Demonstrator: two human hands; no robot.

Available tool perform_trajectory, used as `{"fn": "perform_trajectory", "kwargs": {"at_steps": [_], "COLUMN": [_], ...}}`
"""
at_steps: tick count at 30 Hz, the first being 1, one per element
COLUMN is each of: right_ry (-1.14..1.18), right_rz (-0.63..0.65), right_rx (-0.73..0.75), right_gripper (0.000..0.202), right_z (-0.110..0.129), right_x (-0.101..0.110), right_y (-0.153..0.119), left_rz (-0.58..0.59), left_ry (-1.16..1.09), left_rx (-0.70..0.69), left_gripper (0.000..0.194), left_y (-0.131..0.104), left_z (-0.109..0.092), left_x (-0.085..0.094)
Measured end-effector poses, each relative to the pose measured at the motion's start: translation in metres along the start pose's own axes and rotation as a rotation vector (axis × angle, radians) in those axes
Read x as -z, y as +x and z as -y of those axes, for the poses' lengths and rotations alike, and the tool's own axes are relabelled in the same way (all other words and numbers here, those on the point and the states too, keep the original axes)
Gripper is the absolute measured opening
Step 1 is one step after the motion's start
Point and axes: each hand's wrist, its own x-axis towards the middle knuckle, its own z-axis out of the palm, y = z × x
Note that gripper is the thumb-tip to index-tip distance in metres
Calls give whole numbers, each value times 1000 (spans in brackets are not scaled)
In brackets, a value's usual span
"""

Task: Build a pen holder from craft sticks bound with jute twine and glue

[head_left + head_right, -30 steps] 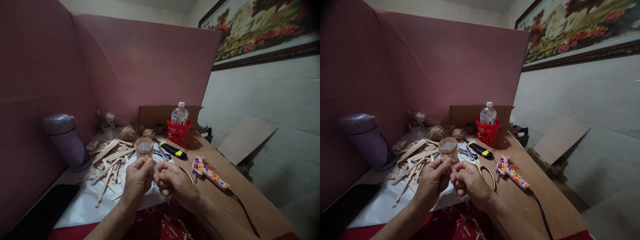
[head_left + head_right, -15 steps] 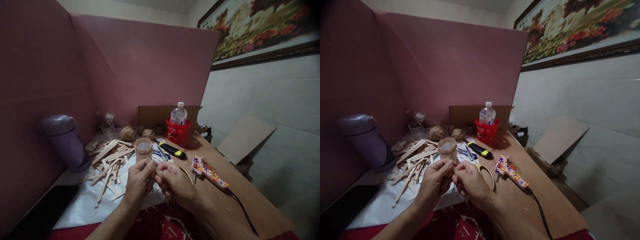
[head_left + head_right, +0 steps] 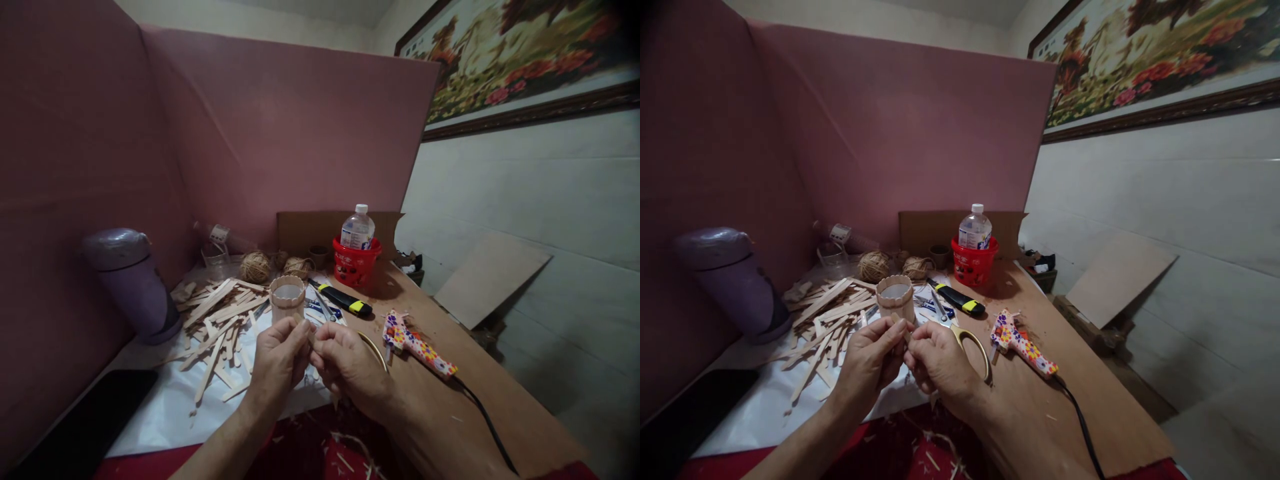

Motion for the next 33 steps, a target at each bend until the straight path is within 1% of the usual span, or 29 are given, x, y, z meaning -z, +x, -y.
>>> {"fn": "perform_trajectory", "kwargs": {"at_steps": [6,8,10,12,14,15,17,19,20,22,24,25,27,29,31,33], "right_ry": [45,84,74,-13,-99,-111,-64,-6,10,17,36,54,88,74,12,-59], "right_rz": [-26,1,41,55,25,-4,-73,-143,-177,-230,-249,-244,-229,-234,-243,-253], "right_rx": [2,-15,-18,39,140,183,239,294,325,376,385,383,377,381,375,368], "right_gripper": [12,12,8,14,22,23,21,19,19,19,20,20,22,23,24,25], "right_z": [-1,-1,-1,-1,-1,0,1,1,1,0,-1,-1,-2,-2,-3,-3], "right_x": [1,1,1,1,1,1,2,2,3,3,4,5,7,10,14,17], "right_y": [-3,-2,-1,0,1,1,2,2,3,3,5,5,7,8,9,9], "left_rz": [25,15,18,49,61,46,-5,-12,14,116,211,240,257,260,269,277], "left_ry": [28,39,52,78,113,125,138,174,196,204,173,157,157,169,175,193], "left_rx": [-11,-7,-12,-25,-54,-78,-128,-158,-154,-120,-94,-87,-75,-33,19,39], "left_gripper": [30,29,29,31,33,35,37,37,34,29,26,25,23,23,24,25], "left_y": [1,1,2,2,2,3,3,3,3,3,2,2,2,1,1,0], "left_z": [2,1,0,-2,-5,-5,-6,-5,-4,-2,0,0,1,2,3,3], "left_x": [0,2,4,5,6,6,6,5,4,2,1,1,1,2,2,0]}}
